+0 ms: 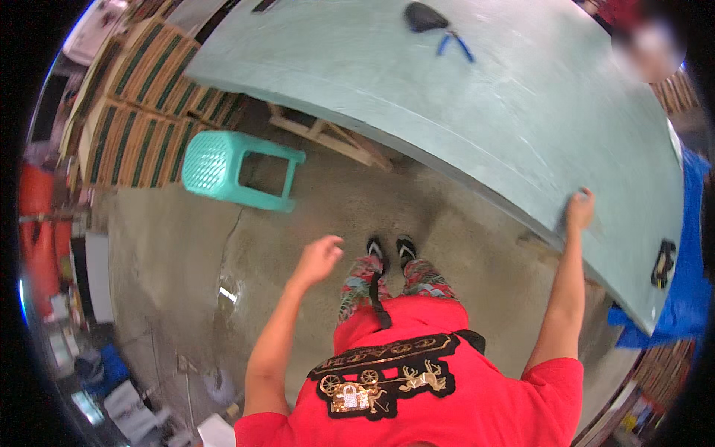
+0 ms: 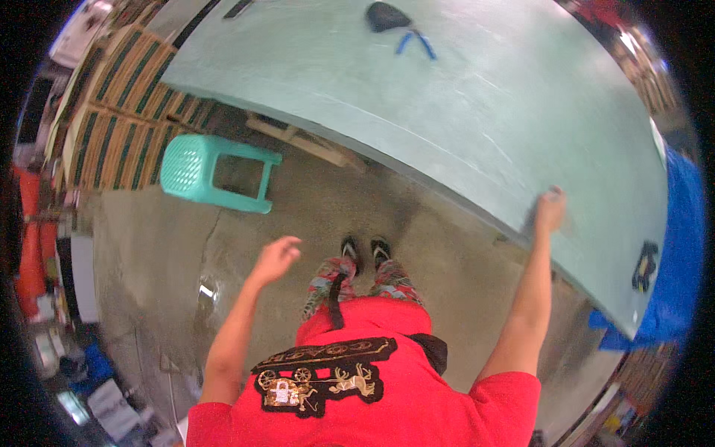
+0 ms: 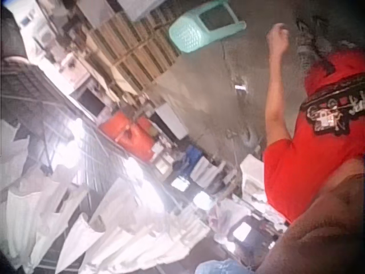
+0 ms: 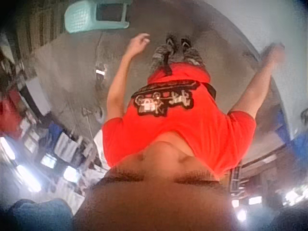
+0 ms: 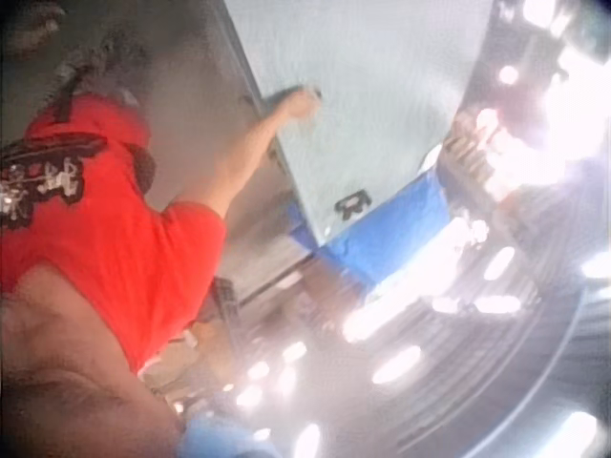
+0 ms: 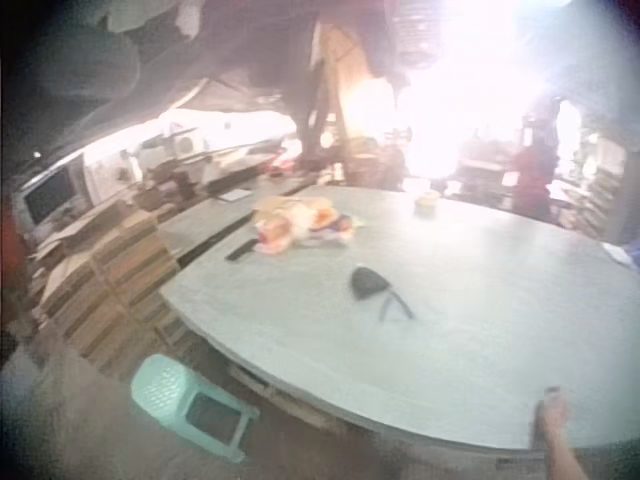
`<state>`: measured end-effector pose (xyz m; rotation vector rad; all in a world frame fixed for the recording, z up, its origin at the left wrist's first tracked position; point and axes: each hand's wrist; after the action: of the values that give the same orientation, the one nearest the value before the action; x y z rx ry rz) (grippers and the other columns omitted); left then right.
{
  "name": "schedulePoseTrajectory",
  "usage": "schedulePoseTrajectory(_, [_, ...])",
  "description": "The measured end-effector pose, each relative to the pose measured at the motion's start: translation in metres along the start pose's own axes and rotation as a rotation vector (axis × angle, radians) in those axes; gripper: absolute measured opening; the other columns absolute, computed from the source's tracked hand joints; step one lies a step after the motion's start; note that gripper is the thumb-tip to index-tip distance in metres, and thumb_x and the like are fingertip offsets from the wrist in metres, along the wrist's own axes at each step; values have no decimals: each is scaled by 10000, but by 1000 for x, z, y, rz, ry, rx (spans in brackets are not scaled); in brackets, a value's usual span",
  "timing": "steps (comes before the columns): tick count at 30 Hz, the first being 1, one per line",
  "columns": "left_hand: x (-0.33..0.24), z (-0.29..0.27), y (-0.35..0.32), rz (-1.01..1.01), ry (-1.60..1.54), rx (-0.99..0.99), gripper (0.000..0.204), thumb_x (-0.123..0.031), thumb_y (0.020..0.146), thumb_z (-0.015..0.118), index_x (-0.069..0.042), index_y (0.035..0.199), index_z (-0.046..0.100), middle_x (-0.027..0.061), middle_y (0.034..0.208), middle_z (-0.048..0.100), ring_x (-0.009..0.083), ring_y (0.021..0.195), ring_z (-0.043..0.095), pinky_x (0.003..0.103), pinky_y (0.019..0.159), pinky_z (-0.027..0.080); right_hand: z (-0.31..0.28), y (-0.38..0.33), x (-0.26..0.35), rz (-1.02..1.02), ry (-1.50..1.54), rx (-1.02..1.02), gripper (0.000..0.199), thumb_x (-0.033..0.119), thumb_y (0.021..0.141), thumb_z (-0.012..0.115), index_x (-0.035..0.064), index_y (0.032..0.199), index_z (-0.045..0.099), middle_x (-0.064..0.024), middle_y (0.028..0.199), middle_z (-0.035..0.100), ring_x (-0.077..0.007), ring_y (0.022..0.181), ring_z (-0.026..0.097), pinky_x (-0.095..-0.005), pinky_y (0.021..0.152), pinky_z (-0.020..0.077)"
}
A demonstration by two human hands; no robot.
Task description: The person unwraps a tape dispenser from plastic film, organizes tape rolls and containers on a table, and then collects and folds plastic bags before picking up a cardboard box and carrying it across the room.
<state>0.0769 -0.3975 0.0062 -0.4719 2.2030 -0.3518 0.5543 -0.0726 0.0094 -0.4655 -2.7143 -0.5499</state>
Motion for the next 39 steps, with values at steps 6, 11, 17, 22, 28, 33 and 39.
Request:
schedulePoseTrajectory(6, [-51, 100, -1, 445, 195, 423, 330, -235, 768, 500, -66, 1052, 495, 170, 1029, 528, 303, 963, 499, 384, 815, 399, -58, -188, -34, -134, 498, 171, 132, 131, 751, 492, 13, 766, 548, -143, 642, 563, -205, 582, 561, -310, 555, 426])
schedulePoseTrajectory(11, [-16, 164, -10, 475, 393, 580, 333, -206, 743, 526, -36, 1029, 515, 177, 970, 556, 314, 912, 528, 384, 784, 419, -109, -303, -128, 208, 285, 356, 258, 238, 743, 525, -19, 763, 546, -149, 651, 572, -204, 611, 575, -298, 579, 435])
schedulePoseTrajectory(17, [-91, 240, -39, 517, 607, 974, 349, -224, 752, 521, -39, 1048, 508, 174, 958, 565, 313, 902, 537, 380, 769, 426, -175, -356, -253, 926, 776, 464, 335, 331, 776, 506, 6, 728, 574, -22, 440, 417, -111, 357, 391, -258, 347, 282])
schedulePoseTrajectory(22, [-149, 344, -2, 679, 790, 1004, 351, -224, 753, 503, -45, 1055, 506, 181, 962, 561, 323, 910, 529, 391, 773, 418, -166, -361, -342, 1023, 849, 442, 285, 291, 780, 518, 14, 729, 566, -1, 401, 374, -89, 298, 340, -232, 284, 258])
schedulePoseTrajectory(28, [-205, 492, 93, 559, 1238, 1131, 373, -241, 751, 474, -56, 1075, 492, 192, 1048, 516, 323, 990, 484, 394, 847, 378, -115, -355, -470, 1214, 754, 464, 320, 329, 779, 534, 22, 707, 587, -31, 440, 442, -94, 316, 380, -252, 286, 283])
schedulePoseTrajectory(33, [-272, 620, 217, 642, 998, 582, 596, -270, 730, 557, -67, 1234, 311, 159, 1283, 300, 326, 1166, 301, 458, 937, 267, -6, -325, -570, 1103, 672, 316, 381, 379, 761, 541, 4, 711, 588, -56, 471, 473, -156, 420, 455, -308, 403, 360])
schedulePoseTrajectory(39, [-355, 691, 370, 774, 951, 46, 810, -293, 668, 637, -9, 1273, 180, 253, 1276, 220, 396, 1147, 273, 444, 919, 283, 139, -270, -633, 804, 401, 542, 340, 344, 741, 560, 5, 723, 580, -108, 578, 528, -198, 571, 514, -322, 568, 410])
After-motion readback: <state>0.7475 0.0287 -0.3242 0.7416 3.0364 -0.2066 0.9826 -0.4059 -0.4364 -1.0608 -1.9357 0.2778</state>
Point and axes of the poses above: each hand's wrist, its own y-axis towards the middle knuckle, its own z-axis out of the palm, x = y × z
